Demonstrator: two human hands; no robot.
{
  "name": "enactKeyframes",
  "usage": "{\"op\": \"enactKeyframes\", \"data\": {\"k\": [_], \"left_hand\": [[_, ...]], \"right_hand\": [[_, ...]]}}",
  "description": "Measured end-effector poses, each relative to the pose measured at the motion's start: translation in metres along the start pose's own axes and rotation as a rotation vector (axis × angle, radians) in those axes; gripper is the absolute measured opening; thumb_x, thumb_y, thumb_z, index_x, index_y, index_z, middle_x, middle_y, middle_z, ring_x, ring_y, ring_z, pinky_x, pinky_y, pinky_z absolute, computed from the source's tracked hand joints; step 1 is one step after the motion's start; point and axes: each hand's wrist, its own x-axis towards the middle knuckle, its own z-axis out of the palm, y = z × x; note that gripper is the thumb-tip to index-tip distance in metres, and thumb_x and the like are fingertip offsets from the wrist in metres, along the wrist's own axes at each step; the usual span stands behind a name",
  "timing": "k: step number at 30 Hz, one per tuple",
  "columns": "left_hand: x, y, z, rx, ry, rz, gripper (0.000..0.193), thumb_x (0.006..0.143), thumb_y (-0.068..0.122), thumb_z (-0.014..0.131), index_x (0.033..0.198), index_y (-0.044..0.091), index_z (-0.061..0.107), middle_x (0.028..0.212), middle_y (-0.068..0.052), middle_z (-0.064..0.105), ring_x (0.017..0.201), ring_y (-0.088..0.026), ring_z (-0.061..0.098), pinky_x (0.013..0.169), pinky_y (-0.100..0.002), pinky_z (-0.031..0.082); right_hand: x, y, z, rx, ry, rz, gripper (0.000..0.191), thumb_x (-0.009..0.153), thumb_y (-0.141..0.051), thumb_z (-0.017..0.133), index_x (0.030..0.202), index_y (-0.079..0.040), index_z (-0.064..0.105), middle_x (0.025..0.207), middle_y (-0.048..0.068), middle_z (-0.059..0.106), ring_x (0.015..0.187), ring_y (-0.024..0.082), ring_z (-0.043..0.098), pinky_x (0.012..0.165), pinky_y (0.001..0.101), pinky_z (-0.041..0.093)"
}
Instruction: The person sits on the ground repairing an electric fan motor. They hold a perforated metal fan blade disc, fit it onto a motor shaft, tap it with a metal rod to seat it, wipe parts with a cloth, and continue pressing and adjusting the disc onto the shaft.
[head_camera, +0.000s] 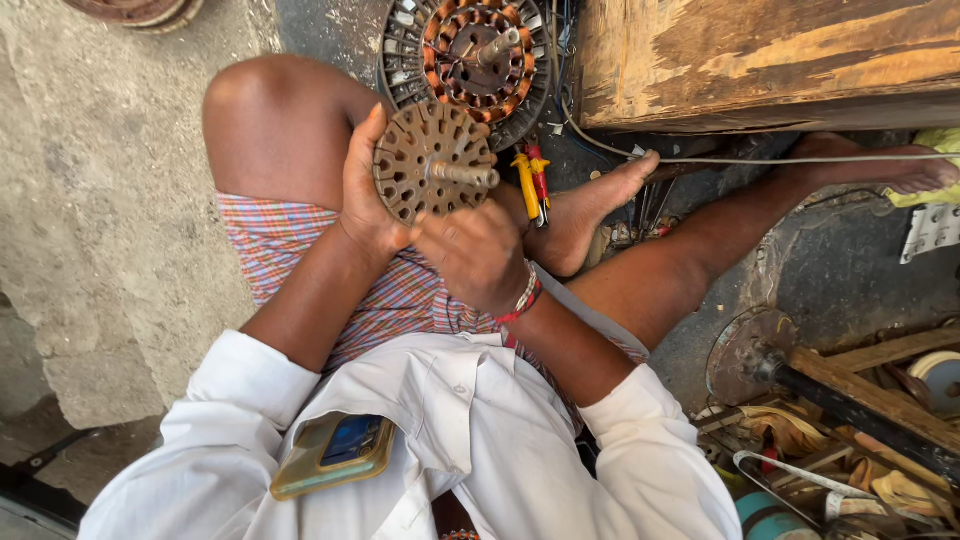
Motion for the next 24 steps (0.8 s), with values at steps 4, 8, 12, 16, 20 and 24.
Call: {"op": "enactKeyframes", "data": {"k": [4,8,12,16,20,24], "left_hand": [[0.0025,-0.0007,0.0006,0.013,0.041,0.009,0.072,0.099,0.058,0.042,0.143,0.002,0.055,0.137,-0.021,0.064,0.124,-0.035,0.065,0.112,-0.052,0.052],[0.0049,-0.0003,0.0003,0.019,-0.003,-0.007,0.075,0.102,0.06,0.043,0.143,-0.002,0.055,0.138,-0.023,0.064,0.124,-0.036,0.065,0.114,-0.05,0.051],[0.0056,-0.0016,-0.0007,0.0,-0.021,0.011,0.076,0.103,0.06,0.044,0.144,-0.003,0.056,0.137,-0.023,0.064,0.123,-0.036,0.065,0.113,-0.05,0.05],[0.0059,-0.0019,-0.0018,0.028,-0.012,0.002,0.073,0.102,0.058,0.044,0.144,0.0,0.056,0.139,-0.022,0.064,0.125,-0.034,0.064,0.114,-0.049,0.05],[0.0077,-0.0018,-0.0036,0.0,0.034,0.025,0.074,0.101,0.059,0.045,0.142,-0.001,0.057,0.136,-0.021,0.065,0.123,-0.035,0.065,0.113,-0.05,0.051],[0.0077,-0.0011,-0.0062,0.028,0.006,0.024,0.073,0.1,0.059,0.047,0.142,-0.001,0.057,0.136,-0.021,0.065,0.122,-0.034,0.065,0.113,-0.05,0.051]], "right_hand": [[-0.0033,0.0033,0.0035,-0.052,0.041,0.043,0.021,0.094,-0.01,0.066,0.115,-0.009,0.071,0.115,0.005,0.073,0.095,0.02,0.066,0.081,0.0392,0.048],[-0.004,0.0055,0.0037,-0.009,0.038,0.034,0.022,0.093,-0.008,0.066,0.114,-0.008,0.072,0.115,0.006,0.073,0.093,0.02,0.065,0.079,0.0389,0.048],[-0.0041,0.0064,0.0012,0.011,0.014,0.09,0.019,0.095,-0.008,0.067,0.113,-0.007,0.071,0.117,0.005,0.074,0.094,0.019,0.066,0.079,0.0388,0.048],[-0.0049,0.0073,0.0018,0.027,0.002,0.021,0.021,0.094,-0.009,0.068,0.114,-0.006,0.072,0.116,0.008,0.073,0.091,0.02,0.064,0.078,0.0384,0.049],[-0.0057,0.0075,0.0044,-0.039,0.042,0.065,0.021,0.093,-0.007,0.065,0.113,-0.009,0.072,0.115,0.004,0.073,0.094,0.02,0.065,0.081,0.0401,0.049],[-0.006,0.0071,0.005,0.042,0.027,0.027,0.021,0.095,-0.008,0.067,0.115,-0.006,0.072,0.116,0.007,0.072,0.093,0.021,0.066,0.081,0.0394,0.049]]}}
